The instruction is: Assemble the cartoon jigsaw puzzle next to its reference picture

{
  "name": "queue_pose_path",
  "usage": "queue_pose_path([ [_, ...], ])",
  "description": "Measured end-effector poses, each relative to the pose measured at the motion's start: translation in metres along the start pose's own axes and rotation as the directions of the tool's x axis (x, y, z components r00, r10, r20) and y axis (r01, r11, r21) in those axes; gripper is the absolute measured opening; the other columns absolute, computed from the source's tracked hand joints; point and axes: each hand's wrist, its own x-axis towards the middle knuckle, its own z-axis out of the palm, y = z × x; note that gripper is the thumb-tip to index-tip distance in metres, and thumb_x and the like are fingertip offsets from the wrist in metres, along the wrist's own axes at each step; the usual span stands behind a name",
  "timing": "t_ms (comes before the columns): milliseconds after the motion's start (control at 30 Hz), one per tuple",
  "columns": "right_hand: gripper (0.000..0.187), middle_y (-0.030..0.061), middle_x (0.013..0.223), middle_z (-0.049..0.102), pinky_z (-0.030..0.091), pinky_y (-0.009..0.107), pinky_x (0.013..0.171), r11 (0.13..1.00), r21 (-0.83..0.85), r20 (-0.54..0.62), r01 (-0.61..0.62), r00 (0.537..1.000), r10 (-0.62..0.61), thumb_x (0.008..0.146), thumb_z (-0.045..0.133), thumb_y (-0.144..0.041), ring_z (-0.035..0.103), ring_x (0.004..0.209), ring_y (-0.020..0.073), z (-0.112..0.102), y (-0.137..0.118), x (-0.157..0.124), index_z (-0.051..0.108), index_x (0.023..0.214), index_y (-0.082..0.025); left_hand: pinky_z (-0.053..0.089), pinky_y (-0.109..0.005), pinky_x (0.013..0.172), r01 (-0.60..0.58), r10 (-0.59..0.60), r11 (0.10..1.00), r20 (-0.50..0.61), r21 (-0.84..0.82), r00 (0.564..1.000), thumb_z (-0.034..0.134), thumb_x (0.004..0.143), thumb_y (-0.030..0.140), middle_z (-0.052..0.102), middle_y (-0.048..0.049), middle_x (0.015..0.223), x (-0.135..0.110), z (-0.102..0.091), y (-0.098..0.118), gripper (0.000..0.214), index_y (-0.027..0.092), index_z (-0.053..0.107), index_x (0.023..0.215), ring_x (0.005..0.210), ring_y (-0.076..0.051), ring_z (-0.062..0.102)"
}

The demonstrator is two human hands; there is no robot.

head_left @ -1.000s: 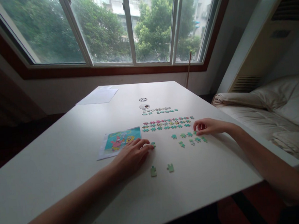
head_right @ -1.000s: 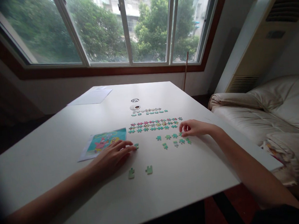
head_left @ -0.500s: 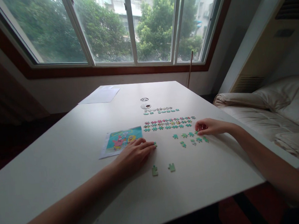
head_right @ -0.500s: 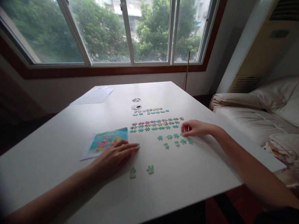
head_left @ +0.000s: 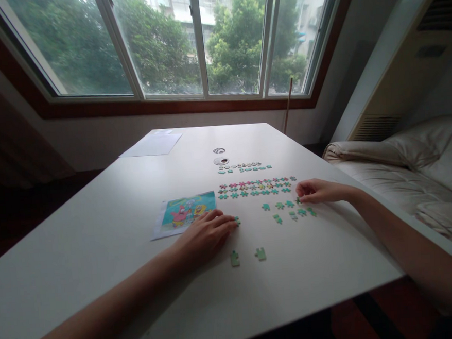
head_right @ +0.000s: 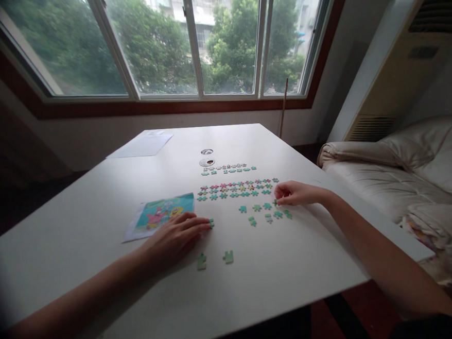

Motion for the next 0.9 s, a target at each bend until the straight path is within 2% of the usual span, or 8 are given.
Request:
queue_pose_path([
  [133, 0.035, -0.0035, 0.065, 0.049, 0.032, 0.022, 0.051, 0.990, 0.127, -0.119, 0.061, 0.992, -0.046, 0.072, 0.063, -0.047, 0.041, 0.055, 0.0076, 0.009, -0.009, 0.009, 0.052, 0.081, -0.015, 0.046, -0.040, 0.082, -0.003, 0.003, 1.000, 0.005, -0.009, 1.000, 0.039, 0.090, 0.014, 0.059, -0.0062, 0.115, 0.002, -0.002, 0.003, 0.029, 0.019, 0.054, 0.115, 0.100, -0.022, 0.048],
  [200, 0.034, -0.0028, 0.065, 0.051, 0.035, 0.023, 0.055, 0.979, 0.159, -0.221, 0.129, 0.971, -0.092, 0.071, 0.065, -0.044, 0.045, 0.058, 0.0084, 0.022, -0.022, 0.015, 0.054, 0.082, -0.015, 0.046, -0.040, 0.083, -0.002, 0.002, 1.000, 0.010, -0.023, 1.000, 0.039, 0.090, 0.013, 0.059, -0.0064, 0.116, 0.004, -0.002, 0.006, 0.030, 0.019, 0.055, 0.115, 0.100, -0.022, 0.048],
  [300, 0.033, -0.0032, 0.061, 0.052, 0.035, 0.022, 0.051, 0.952, 0.240, -0.313, 0.189, 0.944, -0.108, 0.071, 0.066, -0.043, 0.045, 0.055, 0.0083, 0.049, -0.047, 0.024, 0.054, 0.083, -0.015, 0.045, -0.039, 0.084, 0.001, 0.000, 0.999, 0.023, -0.052, 1.000, 0.040, 0.090, 0.013, 0.058, -0.0061, 0.118, 0.006, -0.001, 0.010, 0.031, 0.018, 0.054, 0.116, 0.100, -0.022, 0.047],
  [400, 0.027, -0.0024, 0.059, 0.053, 0.035, 0.021, 0.051, 0.957, 0.183, -0.290, 0.226, 0.942, -0.167, 0.073, 0.064, -0.040, 0.045, 0.053, 0.0081, 0.074, -0.069, 0.029, 0.057, 0.081, -0.015, 0.045, -0.038, 0.086, 0.006, -0.003, 0.996, 0.030, -0.093, 1.000, 0.040, 0.090, 0.012, 0.058, -0.0050, 0.118, 0.007, -0.001, 0.012, 0.031, 0.020, 0.053, 0.117, 0.100, -0.021, 0.047],
  [500, 0.019, -0.0025, 0.058, 0.054, 0.033, 0.020, 0.050, 0.970, 0.011, -0.264, 0.242, 0.936, -0.230, 0.074, 0.064, -0.033, 0.043, 0.052, 0.0077, 0.087, -0.081, 0.033, 0.061, 0.079, -0.015, 0.044, -0.037, 0.085, 0.007, -0.003, 0.991, 0.030, -0.136, 1.000, 0.039, 0.091, 0.013, 0.058, -0.0048, 0.117, 0.008, -0.002, 0.013, 0.031, 0.022, 0.054, 0.116, 0.100, -0.021, 0.047],
  [600, 0.012, -0.0017, 0.061, 0.059, 0.032, 0.020, 0.051, 0.965, -0.103, -0.221, 0.242, 0.940, -0.259, 0.073, 0.064, -0.027, 0.046, 0.054, 0.0080, 0.089, -0.085, 0.039, 0.064, 0.079, -0.016, 0.044, -0.037, 0.085, -0.001, 0.007, 0.989, 0.037, -0.150, 0.999, 0.037, 0.092, 0.015, 0.058, -0.0052, 0.118, 0.008, -0.004, 0.013, 0.031, 0.021, 0.055, 0.117, 0.099, -0.021, 0.047],
  [900, 0.011, 0.0003, 0.068, 0.063, 0.036, 0.020, 0.055, 0.965, -0.129, -0.150, 0.229, 0.957, -0.247, 0.073, 0.063, -0.025, 0.054, 0.061, 0.0099, 0.094, -0.093, 0.052, 0.065, 0.080, -0.016, 0.044, -0.037, 0.084, -0.001, 0.005, 0.995, 0.038, -0.100, 0.999, 0.038, 0.091, 0.014, 0.058, -0.0039, 0.119, 0.006, 0.000, 0.012, 0.033, 0.022, 0.053, 0.119, 0.099, -0.022, 0.046],
])
